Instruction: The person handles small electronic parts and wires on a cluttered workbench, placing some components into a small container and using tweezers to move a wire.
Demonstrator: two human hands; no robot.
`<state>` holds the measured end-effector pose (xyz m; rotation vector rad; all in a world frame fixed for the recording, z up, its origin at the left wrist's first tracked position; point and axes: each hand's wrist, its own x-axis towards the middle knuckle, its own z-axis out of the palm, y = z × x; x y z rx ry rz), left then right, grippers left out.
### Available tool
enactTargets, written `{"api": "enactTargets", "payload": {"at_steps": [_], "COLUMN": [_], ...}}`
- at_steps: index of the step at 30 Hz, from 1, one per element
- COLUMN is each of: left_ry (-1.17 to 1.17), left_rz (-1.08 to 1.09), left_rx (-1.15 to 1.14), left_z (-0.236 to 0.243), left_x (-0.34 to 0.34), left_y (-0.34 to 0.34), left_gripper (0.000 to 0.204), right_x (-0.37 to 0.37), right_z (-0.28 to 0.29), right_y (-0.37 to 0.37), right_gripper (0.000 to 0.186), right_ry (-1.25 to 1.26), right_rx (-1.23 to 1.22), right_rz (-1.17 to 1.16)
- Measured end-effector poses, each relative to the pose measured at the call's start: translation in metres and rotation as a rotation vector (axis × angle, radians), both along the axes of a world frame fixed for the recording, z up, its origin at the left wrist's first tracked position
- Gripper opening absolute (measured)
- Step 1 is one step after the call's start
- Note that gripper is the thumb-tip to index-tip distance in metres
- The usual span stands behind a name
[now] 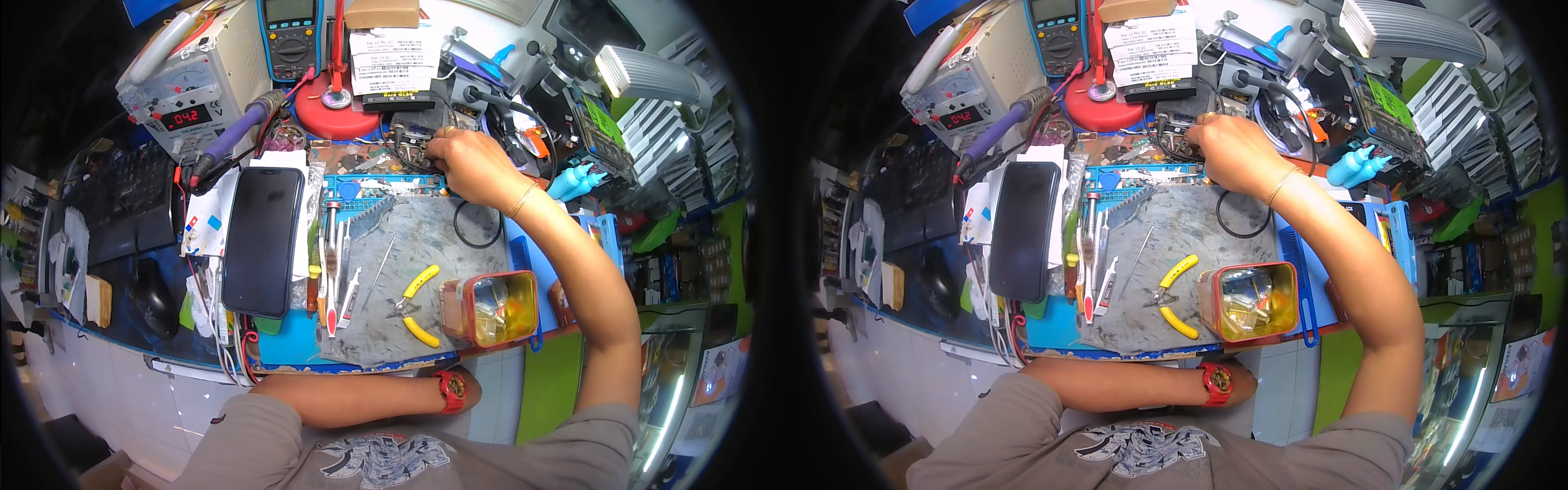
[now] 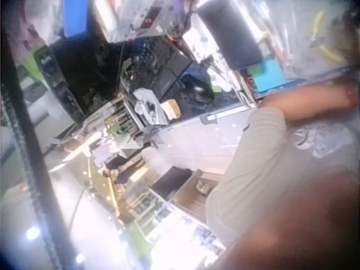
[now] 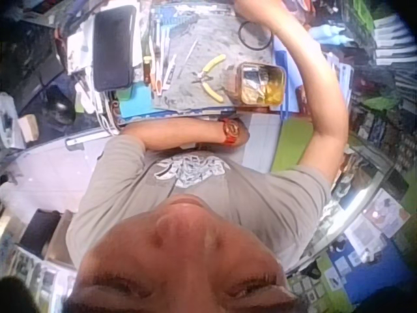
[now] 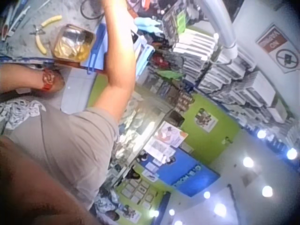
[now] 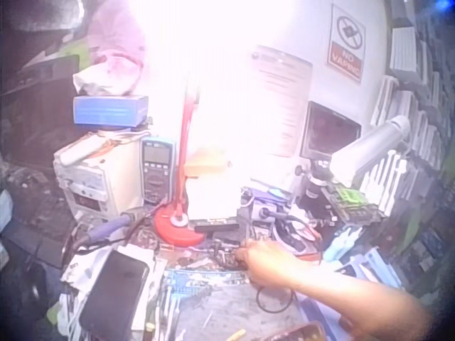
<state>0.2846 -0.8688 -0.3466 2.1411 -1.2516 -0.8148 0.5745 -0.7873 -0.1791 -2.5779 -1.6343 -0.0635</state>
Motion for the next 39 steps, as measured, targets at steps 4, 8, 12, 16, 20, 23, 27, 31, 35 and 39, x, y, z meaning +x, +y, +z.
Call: {"api": "enactTargets", "payload": {"at_steps": [4, 8, 12, 16, 20, 23, 27, 31, 35, 39], "left_ry": [-0.005, 0.002, 0.023, 0.142, 0.133, 0.152, 0.097, 0.065, -0.035, -0.037], "left_rz": [0.001, -0.002, -0.076, -0.147, -0.198, -0.214, -0.172, -0.147, -0.001, -0.084], "left_rx": [0.002, 0.021, 0.147, 0.455, 0.413, 0.481, 0.435, 0.31, 0.012, 0.072], "left_z": [0.0, -0.001, -0.056, -0.268, -0.249, -0.271, -0.265, -0.197, -0.01, -0.016], "left_x": [0.0, 0.001, -0.012, -0.054, -0.06, -0.063, -0.059, -0.046, -0.005, -0.002], "left_y": [-0.001, -0.005, -0.045, -0.187, -0.182, -0.193, -0.187, -0.145, -0.014, -0.02], "left_gripper": [0.023, 0.022, 0.022, 0.022, 0.022, 0.023, 0.023, 0.024, 0.024, 0.022], "right_x": [0.0, 0.004, -0.003, -0.013, -0.004, -0.011, -0.017, -0.007, -0.005, -0.01], "right_z": [0.0, -0.006, 0.009, 0.024, 0.006, 0.004, -0.003, -0.011, -0.001, 0.008], "right_y": [0.001, -0.01, -0.018, 0.015, -0.007, 0.017, 0.039, 0.033, 0.028, 0.03], "right_gripper": [0.015, 0.013, 0.011, 0.013, 0.022, 0.025, 0.022, 0.016, 0.015, 0.019], "right_ry": [0.029, 0.034, -0.067, 0.052, 0.186, 0.19, 0.077, 0.068, 0.167, 0.233], "right_rx": [-0.029, -0.023, -0.094, 0.071, 0.084, 0.064, 0.075, 0.067, 0.068, 0.177], "right_rz": [-0.031, -0.074, -0.168, -0.152, -0.229, -0.215, -0.159, -0.143, -0.203, -0.217]}}
